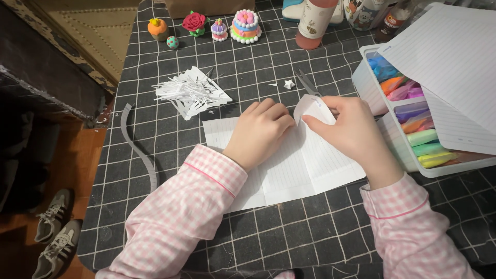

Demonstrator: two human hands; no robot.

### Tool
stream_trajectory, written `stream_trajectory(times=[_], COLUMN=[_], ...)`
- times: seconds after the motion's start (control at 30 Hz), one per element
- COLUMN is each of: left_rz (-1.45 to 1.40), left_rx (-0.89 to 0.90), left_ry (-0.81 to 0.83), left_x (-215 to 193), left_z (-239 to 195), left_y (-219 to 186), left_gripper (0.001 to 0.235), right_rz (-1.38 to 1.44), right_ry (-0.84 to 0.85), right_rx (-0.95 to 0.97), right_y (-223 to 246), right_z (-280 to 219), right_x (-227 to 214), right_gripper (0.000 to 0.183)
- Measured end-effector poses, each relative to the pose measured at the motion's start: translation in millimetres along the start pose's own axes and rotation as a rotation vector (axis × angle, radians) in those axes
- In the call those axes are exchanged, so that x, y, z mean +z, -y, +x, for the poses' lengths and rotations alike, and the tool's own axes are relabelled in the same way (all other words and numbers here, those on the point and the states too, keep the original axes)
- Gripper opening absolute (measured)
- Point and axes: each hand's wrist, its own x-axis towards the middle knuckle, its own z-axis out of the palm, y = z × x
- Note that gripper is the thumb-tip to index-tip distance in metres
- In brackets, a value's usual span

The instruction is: Folding a piece of lined paper into a specific shape or structure on a gridded work surface.

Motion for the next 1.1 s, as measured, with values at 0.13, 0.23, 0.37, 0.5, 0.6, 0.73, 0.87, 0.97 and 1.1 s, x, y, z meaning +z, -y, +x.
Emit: stream_trajectory(times=[0.13, 0.23, 0.37, 0.5, 0.6, 0.73, 0.87, 0.97, 1.1], left_rz=[0.004, -0.016, -0.036, -0.026, -0.015, -0.026, 0.000, -0.021, -0.038], left_rx=[0.016, 0.010, 0.022, 0.039, 0.044, 0.034, 0.005, -0.053, -0.099], left_ry=[-0.004, 0.016, 0.015, 0.059, 0.055, 0.058, 0.085, 0.072, 0.069], left_x=[7.1, 1.9, -1.9, -2.7, -3.3, -4.3, -0.9, -2.7, -11.8], left_z=[-3.2, -1.5, -3.3, -5.2, -6.4, -7.9, -10.2, -10.0, -8.2], left_y=[2.4, 0.8, -1.2, 0.1, 0.0, -0.6, 2.8, 4.7, 4.8], left_gripper=[0.008, 0.007, 0.007, 0.005, 0.005, 0.007, 0.006, 0.006, 0.009], right_rz=[-0.004, -0.009, 0.002, 0.048, 0.079, 0.044, -0.015, -0.052, -0.087], right_ry=[0.000, 0.011, 0.012, 0.030, 0.037, 0.015, 0.010, 0.010, 0.037], right_rx=[-0.051, -0.051, -0.053, -0.081, -0.114, -0.145, -0.167, -0.201, -0.217], right_y=[6.9, 11.9, 20.9, 28.0, 28.6, 34.1, 35.3, 38.4, 46.5], right_z=[-2.6, -4.8, -7.5, -4.8, -4.2, -3.5, -3.8, -3.6, -5.6], right_x=[-0.3, -3.6, -7.1, -8.4, -7.5, -5.2, -3.0, -3.3, -6.7], right_gripper=[0.022, 0.022, 0.021, 0.023, 0.027, 0.024, 0.021, 0.020, 0.020])
